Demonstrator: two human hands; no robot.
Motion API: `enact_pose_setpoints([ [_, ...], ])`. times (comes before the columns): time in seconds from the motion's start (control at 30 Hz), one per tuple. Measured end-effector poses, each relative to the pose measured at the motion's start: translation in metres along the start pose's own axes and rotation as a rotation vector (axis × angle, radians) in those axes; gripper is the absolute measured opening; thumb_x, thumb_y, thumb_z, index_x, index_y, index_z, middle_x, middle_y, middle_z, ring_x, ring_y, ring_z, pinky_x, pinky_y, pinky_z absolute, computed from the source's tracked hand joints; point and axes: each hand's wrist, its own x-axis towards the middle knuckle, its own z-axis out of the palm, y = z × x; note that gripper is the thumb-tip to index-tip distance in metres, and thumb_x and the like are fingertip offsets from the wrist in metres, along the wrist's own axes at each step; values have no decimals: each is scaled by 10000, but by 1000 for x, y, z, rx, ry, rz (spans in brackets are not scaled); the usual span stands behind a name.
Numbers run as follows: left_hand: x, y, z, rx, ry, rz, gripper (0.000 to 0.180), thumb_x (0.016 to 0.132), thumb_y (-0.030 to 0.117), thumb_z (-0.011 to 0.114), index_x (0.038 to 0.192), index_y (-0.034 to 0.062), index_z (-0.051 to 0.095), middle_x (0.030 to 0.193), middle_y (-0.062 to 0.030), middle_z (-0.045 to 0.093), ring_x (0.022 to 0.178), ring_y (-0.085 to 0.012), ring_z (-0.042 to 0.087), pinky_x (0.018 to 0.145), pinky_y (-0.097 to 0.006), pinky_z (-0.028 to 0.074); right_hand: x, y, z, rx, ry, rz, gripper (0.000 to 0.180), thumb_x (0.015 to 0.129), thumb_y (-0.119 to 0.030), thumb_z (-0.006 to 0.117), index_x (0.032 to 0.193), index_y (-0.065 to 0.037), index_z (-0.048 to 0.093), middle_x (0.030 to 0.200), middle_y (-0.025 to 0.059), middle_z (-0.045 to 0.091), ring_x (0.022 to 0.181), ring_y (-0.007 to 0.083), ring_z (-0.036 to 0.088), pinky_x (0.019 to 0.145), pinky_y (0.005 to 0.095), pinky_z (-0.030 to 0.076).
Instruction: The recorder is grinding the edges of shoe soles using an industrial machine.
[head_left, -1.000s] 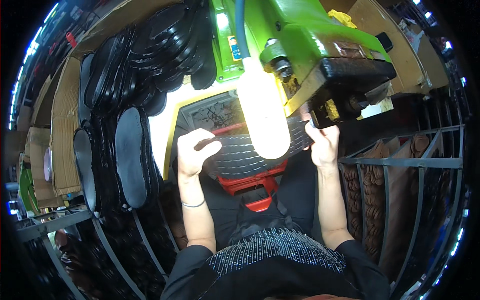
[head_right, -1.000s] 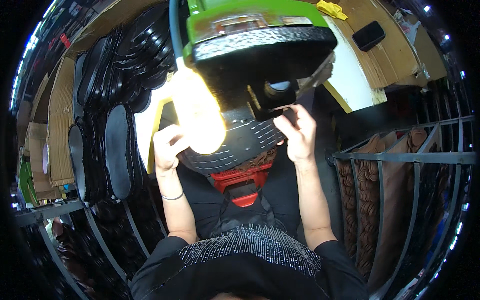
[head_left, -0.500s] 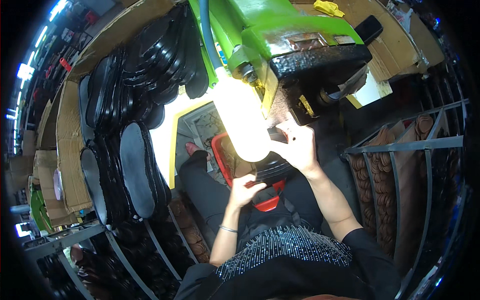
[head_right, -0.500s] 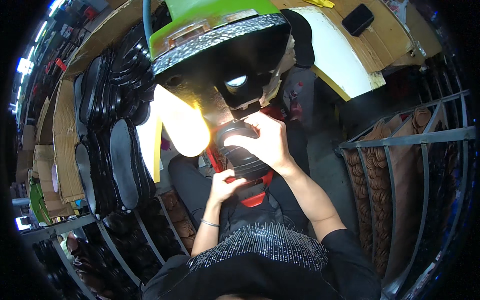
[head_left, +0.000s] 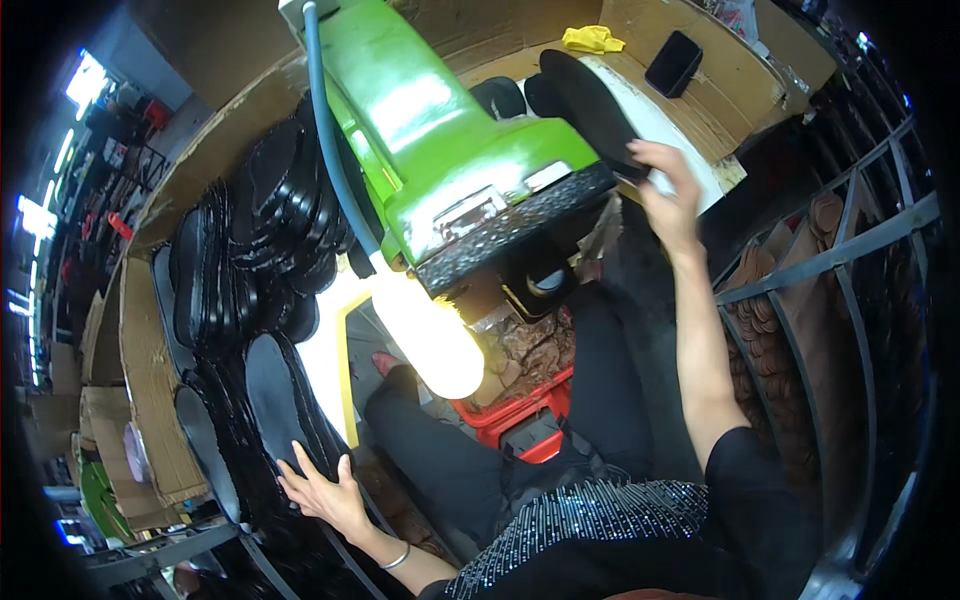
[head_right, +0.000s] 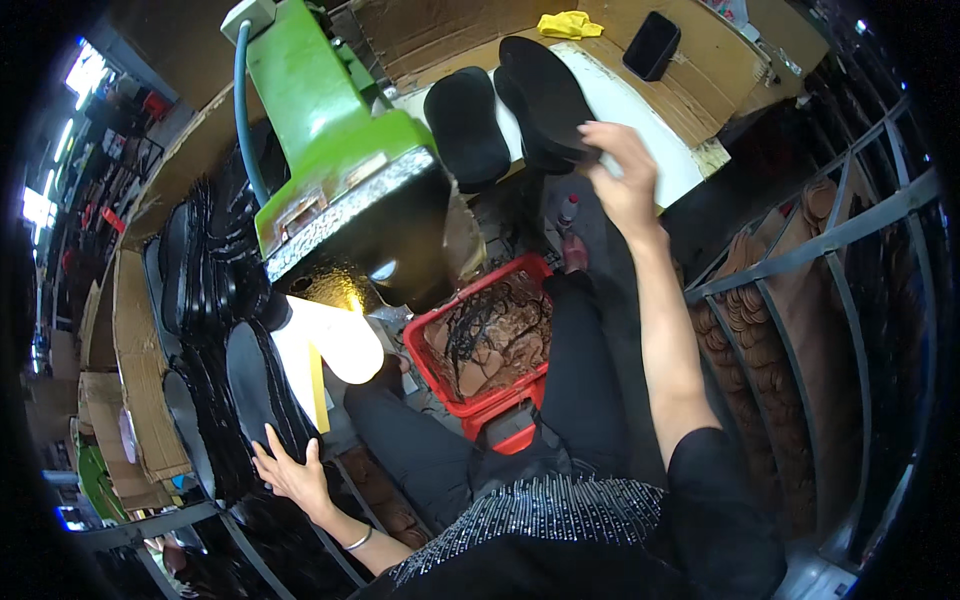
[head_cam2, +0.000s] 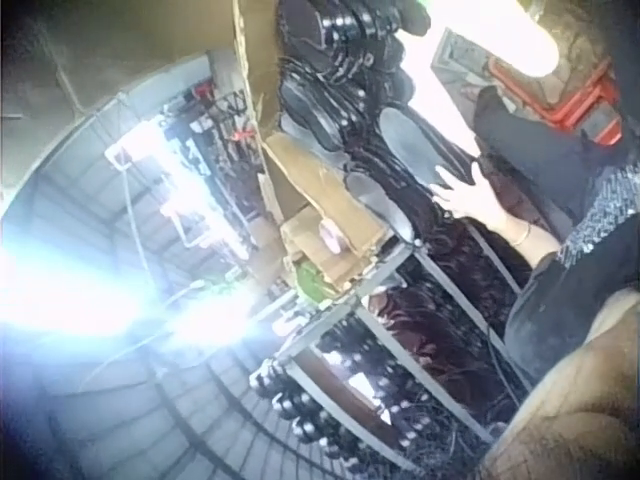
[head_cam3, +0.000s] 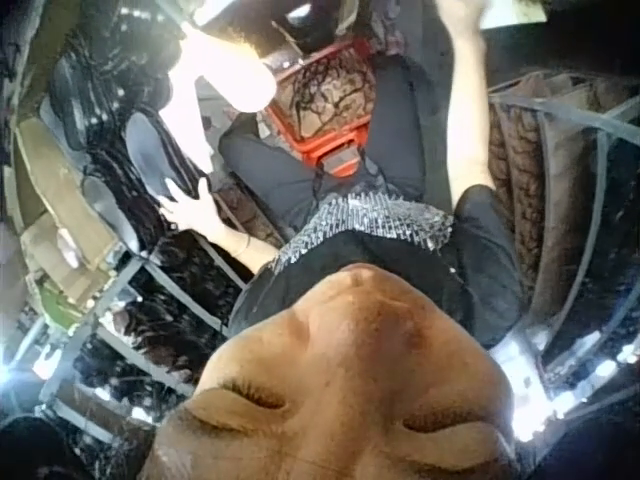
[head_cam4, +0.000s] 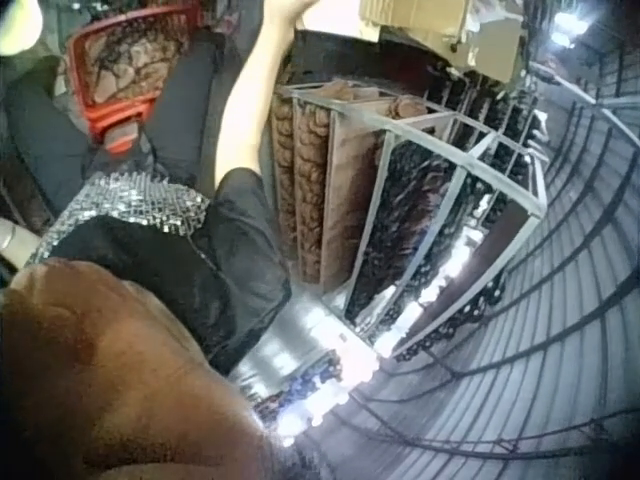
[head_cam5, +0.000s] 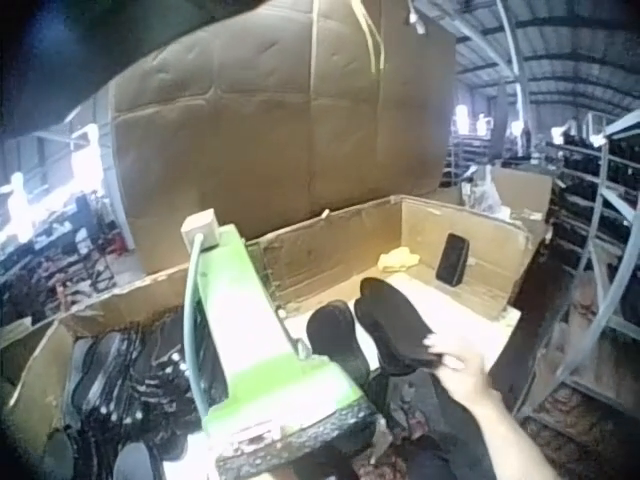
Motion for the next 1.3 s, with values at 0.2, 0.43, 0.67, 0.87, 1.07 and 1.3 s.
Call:
enact_pose_setpoints([
  [0.2, 6, -32, 13, -263, 269, 132, 388, 677, 71, 764, 1051, 57, 660, 1220, -127, 567, 1197, -334, 424, 1001, -444, 365, -56, 50, 33, -233, -286, 99, 267, 703, -128, 743, 927, -29, 638, 1118, 136, 613, 1120, 310, 535, 916, 395, 431],
  [0.43, 15, -37, -17, -402, 438, 185, 231, 716, 17, 697, 945, 32, 669, 984, -99, 661, 971, -272, 588, 960, -409, 395, -146, -41, 31, 95, -456, 359, 186, 738, -75, 719, 880, 1, 624, 937, 123, 630, 876, 256, 621, 759, 330, 487],
  [0.67, 25, -26, -26, -404, 478, 151, 245, 598, -102, 577, 794, 43, 589, 855, -82, 622, 882, -281, 538, 876, -393, 404, -226, -87, 26, 361, -653, 680, 180, 707, 24, 691, 877, 23, 632, 844, 97, 633, 714, 165, 611, 626, 256, 476],
  [0.87, 1, 13, -68, -889, 566, 444, 291, 602, -112, 736, 791, 20, 558, 778, -92, 596, 717, -230, 588, 649, -305, 480, -237, -100, 33, 647, -689, 930, 277, 705, 38, 710, 967, 8, 623, 923, 70, 641, 788, 113, 602, 655, 225, 487],
  [1.07, -44, 105, -73, -1681, 38, 895, 618, 588, 6, 841, 1056, 44, 439, 793, -137, 635, 700, -239, 619, 612, -319, 491, -196, -134, 34, 1041, -403, 937, 821, 620, 16, 774, 1339, -31, 381, 1253, 93, 532, 1081, 180, 543, 853, 291, 456],
  [1.3, -96, 180, 9, -1512, -282, 243, 493, 813, 47, 664, 1235, -54, 431, 1107, -164, 582, 952, -242, 609, 858, -317, 487, -277, -110, -20, 1146, -370, 1444, 371, 649, 117, 654, 1009, 34, 617, 917, 97, 657, 773, 164, 633, 645, 276, 539],
])
